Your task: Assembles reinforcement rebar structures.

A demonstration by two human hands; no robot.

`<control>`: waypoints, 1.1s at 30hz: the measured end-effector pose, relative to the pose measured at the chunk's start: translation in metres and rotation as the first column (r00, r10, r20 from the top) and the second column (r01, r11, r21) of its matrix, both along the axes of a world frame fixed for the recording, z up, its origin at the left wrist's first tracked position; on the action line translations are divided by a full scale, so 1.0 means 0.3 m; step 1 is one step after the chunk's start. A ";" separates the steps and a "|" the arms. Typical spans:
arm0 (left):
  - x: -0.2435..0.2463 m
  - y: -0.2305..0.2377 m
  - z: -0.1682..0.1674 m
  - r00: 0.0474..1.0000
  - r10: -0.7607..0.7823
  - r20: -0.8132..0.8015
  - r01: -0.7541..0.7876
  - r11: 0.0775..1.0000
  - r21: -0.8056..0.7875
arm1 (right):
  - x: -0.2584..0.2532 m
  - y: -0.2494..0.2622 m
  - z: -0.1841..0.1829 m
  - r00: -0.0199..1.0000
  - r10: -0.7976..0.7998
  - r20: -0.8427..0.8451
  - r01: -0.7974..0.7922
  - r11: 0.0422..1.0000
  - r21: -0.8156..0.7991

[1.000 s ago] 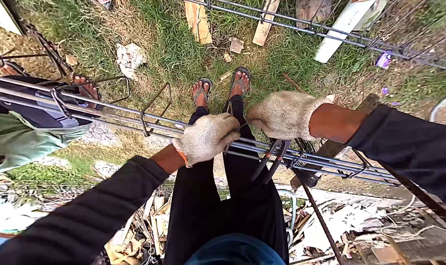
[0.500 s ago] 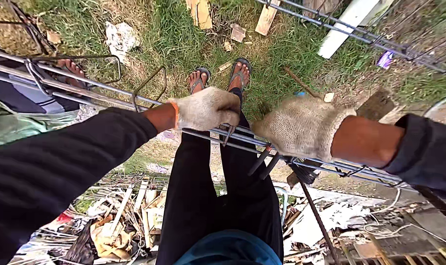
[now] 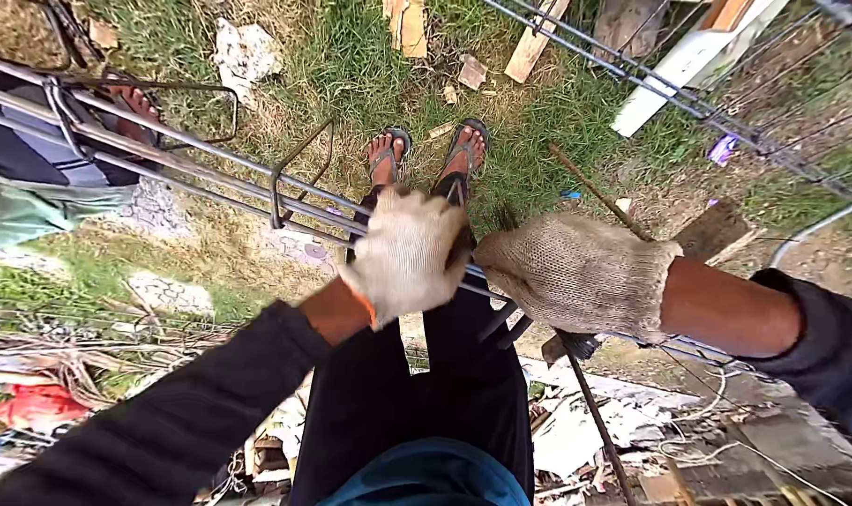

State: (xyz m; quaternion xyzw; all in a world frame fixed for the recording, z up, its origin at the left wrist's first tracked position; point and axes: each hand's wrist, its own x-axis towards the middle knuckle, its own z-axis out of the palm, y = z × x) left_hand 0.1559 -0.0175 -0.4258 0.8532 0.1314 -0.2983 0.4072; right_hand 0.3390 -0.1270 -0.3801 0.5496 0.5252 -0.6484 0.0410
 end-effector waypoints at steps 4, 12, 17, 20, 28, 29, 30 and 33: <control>-0.022 -0.102 0.063 0.976 0.216 -0.005 -0.216 0.975 0.046 | -0.012 0.021 -0.008 1.000 0.007 0.009 -0.008 0.996 0.090; 0.041 -0.025 0.055 0.949 0.300 -0.095 -0.313 0.927 -0.207 | 0.048 0.159 -0.059 0.996 0.078 0.043 -0.082 0.990 0.111; -0.008 -0.082 0.056 0.922 0.386 0.015 -0.384 0.919 -0.090 | 0.069 0.176 -0.098 0.995 0.089 0.046 -0.094 0.990 0.110; -0.055 -0.172 0.060 0.833 0.497 0.243 -0.532 0.841 0.102 | 0.082 0.173 -0.117 0.996 0.091 0.004 -0.090 0.989 0.119; -0.039 -0.230 0.086 0.991 0.118 0.062 -0.128 0.970 0.208 | 0.087 0.240 -0.191 0.984 0.144 -0.109 -0.121 0.974 0.194; -0.038 -0.223 0.075 0.986 0.125 0.113 -0.146 0.970 0.192 | 0.089 0.244 -0.200 0.985 0.146 -0.091 -0.128 0.975 0.181; -0.044 -0.224 0.054 0.973 0.146 0.178 -0.180 0.966 0.187 | 0.093 0.239 -0.214 0.987 0.143 -0.078 -0.128 0.977 0.169; -0.079 -0.219 -0.011 0.916 0.206 0.343 -0.270 0.951 0.152 | 0.116 0.154 -0.287 0.993 0.094 -0.064 -0.083 0.985 0.151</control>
